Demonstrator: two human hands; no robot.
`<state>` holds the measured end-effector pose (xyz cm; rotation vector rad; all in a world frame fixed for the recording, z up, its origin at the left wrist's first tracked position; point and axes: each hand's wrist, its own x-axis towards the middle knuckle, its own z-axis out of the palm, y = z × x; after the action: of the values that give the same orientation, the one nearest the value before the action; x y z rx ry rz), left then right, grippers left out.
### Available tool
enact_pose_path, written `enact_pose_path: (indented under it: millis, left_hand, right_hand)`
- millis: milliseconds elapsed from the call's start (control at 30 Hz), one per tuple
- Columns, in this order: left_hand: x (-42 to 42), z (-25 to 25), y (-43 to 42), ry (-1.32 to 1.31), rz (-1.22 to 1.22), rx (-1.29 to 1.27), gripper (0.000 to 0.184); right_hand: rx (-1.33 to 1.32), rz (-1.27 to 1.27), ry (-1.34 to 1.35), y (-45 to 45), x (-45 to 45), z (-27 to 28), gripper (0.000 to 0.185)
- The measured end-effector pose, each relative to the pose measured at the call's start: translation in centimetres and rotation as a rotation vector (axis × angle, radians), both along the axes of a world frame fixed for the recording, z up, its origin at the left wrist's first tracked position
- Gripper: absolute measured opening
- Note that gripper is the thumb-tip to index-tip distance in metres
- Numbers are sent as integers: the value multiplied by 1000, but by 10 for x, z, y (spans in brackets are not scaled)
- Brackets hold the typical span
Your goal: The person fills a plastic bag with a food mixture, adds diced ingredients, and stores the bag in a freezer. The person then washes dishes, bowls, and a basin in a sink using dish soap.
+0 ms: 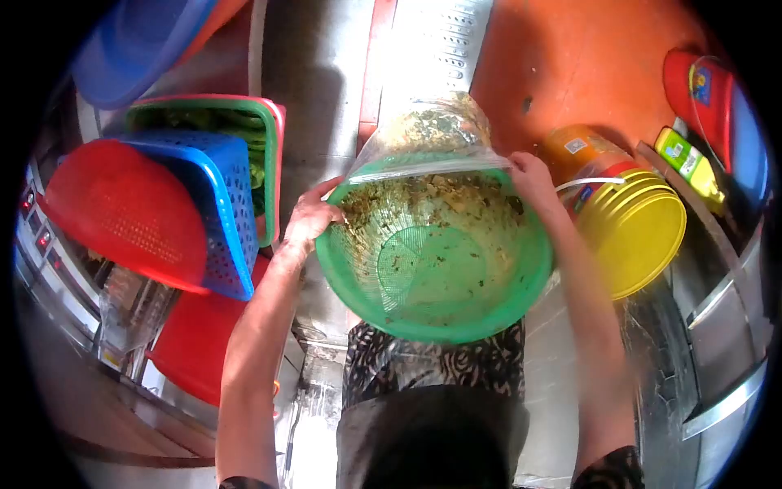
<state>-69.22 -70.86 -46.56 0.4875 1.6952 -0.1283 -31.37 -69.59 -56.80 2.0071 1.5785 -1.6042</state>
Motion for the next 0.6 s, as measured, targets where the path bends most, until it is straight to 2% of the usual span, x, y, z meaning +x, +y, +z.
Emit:
enact_pose_path:
  millis: [33, 67, 133, 200, 267, 300, 333, 367, 433, 500, 533, 567, 600]
  left_hand:
    - [-3, -4, -3, -29, 18, 6, 67]
    - [-6, -5, -5, -58, 37, 9, 67]
    - [-5, 2, 3, -37, -22, -23, 67]
    - [-11, 1, 9, -17, -89, -45, 67]
    - [-29, -7, -1, -176, 177, 35, 67]
    - [-31, -4, 14, -131, 50, -112, 66]
    - [-25, -12, 14, -93, -13, -139, 66]
    - [-17, -23, 17, -61, -81, -141, 65]
    - [-10, -26, 12, -33, -317, 4, 63]
    - [-30, -26, 5, -195, 148, -48, 65]
    - [-19, -13, 27, -146, 95, -230, 68]
    - [-9, -18, 26, -70, 28, -215, 66]
    - [-6, -21, 26, -69, -183, -111, 65]
  right_hand:
    - [-39, -225, 155, 0, 3, 6, 17]
    - [-41, -225, 155, -1, 5, 13, 17]
    - [-371, -440, 285, 2, 7, 36, 18]
    - [-352, -489, 347, 13, 1, 70, 17]
    - [-249, -543, 515, 8, 3, 66, 16]
    - [-263, -547, 515, -2, 0, 51, 16]
    - [-394, -536, 464, -11, -2, 32, 15]
    - [-499, -521, 413, -12, -1, 20, 14]
    - [-441, -584, 450, 11, 5, 22, 14]
    - [-415, -727, 521, 8, 3, 32, 12]
    - [-456, -736, 514, -11, -2, 37, 12]
    - [-485, -667, 482, -22, -11, 36, 12]
    - [-472, -588, 457, -15, -20, 26, 13]
